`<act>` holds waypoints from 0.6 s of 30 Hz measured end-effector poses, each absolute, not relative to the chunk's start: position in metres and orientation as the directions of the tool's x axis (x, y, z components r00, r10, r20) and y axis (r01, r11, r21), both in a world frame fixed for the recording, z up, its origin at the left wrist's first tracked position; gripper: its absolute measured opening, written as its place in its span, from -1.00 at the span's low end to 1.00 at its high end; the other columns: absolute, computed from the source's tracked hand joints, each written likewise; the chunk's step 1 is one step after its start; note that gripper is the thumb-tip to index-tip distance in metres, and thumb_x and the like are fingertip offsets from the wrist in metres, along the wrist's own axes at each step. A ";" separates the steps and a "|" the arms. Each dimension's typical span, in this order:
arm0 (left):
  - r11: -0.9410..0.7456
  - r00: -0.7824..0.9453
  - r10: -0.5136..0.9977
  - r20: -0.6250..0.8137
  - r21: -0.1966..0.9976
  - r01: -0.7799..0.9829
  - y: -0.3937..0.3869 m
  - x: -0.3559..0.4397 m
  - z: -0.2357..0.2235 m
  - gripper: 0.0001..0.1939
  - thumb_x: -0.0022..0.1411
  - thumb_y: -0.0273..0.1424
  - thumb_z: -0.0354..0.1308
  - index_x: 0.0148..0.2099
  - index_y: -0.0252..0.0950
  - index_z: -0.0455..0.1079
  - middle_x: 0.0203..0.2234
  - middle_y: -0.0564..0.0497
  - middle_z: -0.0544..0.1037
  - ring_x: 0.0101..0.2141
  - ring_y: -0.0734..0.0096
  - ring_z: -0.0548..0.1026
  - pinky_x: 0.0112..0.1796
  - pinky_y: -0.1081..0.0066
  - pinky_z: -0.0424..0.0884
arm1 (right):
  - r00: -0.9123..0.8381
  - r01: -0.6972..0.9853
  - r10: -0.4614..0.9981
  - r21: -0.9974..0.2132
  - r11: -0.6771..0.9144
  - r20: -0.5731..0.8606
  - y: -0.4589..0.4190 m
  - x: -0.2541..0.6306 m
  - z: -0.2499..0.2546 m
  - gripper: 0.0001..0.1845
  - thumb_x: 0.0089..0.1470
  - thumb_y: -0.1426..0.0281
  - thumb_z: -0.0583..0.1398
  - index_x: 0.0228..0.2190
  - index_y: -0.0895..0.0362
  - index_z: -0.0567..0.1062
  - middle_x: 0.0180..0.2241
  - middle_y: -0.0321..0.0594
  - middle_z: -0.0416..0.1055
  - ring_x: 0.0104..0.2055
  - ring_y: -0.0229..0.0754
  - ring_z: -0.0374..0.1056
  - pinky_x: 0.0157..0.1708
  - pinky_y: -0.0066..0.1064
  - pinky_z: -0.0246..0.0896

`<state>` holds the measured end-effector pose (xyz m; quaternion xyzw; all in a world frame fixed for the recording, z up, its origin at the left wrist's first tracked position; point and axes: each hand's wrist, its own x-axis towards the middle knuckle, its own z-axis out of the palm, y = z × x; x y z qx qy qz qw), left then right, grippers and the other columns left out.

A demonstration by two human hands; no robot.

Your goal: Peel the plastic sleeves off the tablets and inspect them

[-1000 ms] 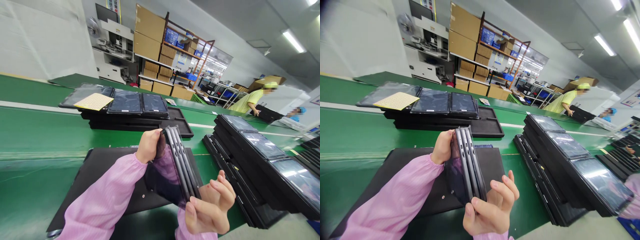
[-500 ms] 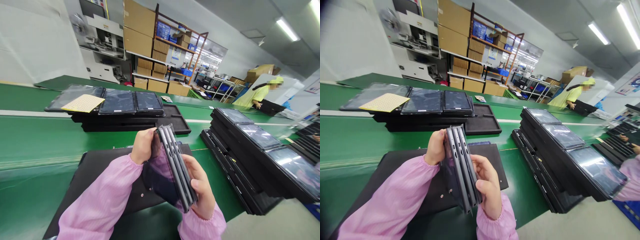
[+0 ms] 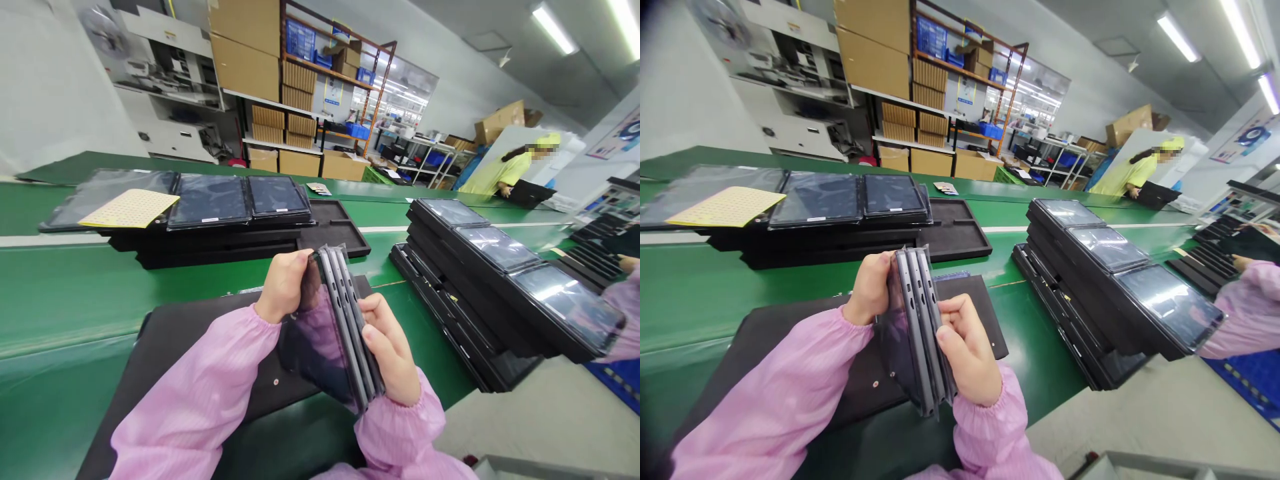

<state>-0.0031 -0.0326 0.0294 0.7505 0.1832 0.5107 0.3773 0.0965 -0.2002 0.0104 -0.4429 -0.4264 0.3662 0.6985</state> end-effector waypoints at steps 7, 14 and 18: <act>-0.678 0.375 0.648 0.663 0.727 -0.113 -0.028 0.004 0.032 -0.26 0.22 0.34 -0.24 -0.64 -0.18 0.02 -0.79 0.11 0.12 -0.71 0.50 0.02 -0.66 0.36 0.04 | 0.454 -0.226 0.885 -0.947 0.228 0.104 -0.198 0.087 0.031 -0.74 0.17 0.12 0.23 -0.30 0.06 0.44 -0.53 -0.42 0.22 -0.53 -0.31 0.09 -0.46 -0.48 0.14; -0.688 0.373 0.647 0.665 0.720 -0.089 -0.025 0.003 0.032 -0.27 0.25 0.31 -0.25 -0.64 -0.17 0.00 -0.80 0.10 0.15 -0.71 0.49 0.04 -0.68 0.37 0.01 | 0.476 -0.219 0.875 -0.951 0.219 0.092 -0.196 0.086 0.028 -0.74 0.15 0.12 0.25 -0.32 0.06 0.45 -0.51 -0.41 0.27 -0.52 -0.31 0.16 -0.46 -0.49 0.16; -0.686 0.367 0.658 0.658 0.724 -0.067 -0.024 0.003 0.028 -0.29 0.27 0.28 -0.25 -0.64 -0.17 0.01 -0.79 0.07 0.21 -0.71 0.47 0.11 -0.66 0.37 0.06 | 0.426 -0.178 0.885 -0.941 0.287 0.189 -0.191 0.096 0.016 -0.61 0.13 0.00 0.23 -0.24 0.05 0.46 -0.46 -0.35 0.41 -0.45 -0.23 0.33 -0.37 -0.41 0.31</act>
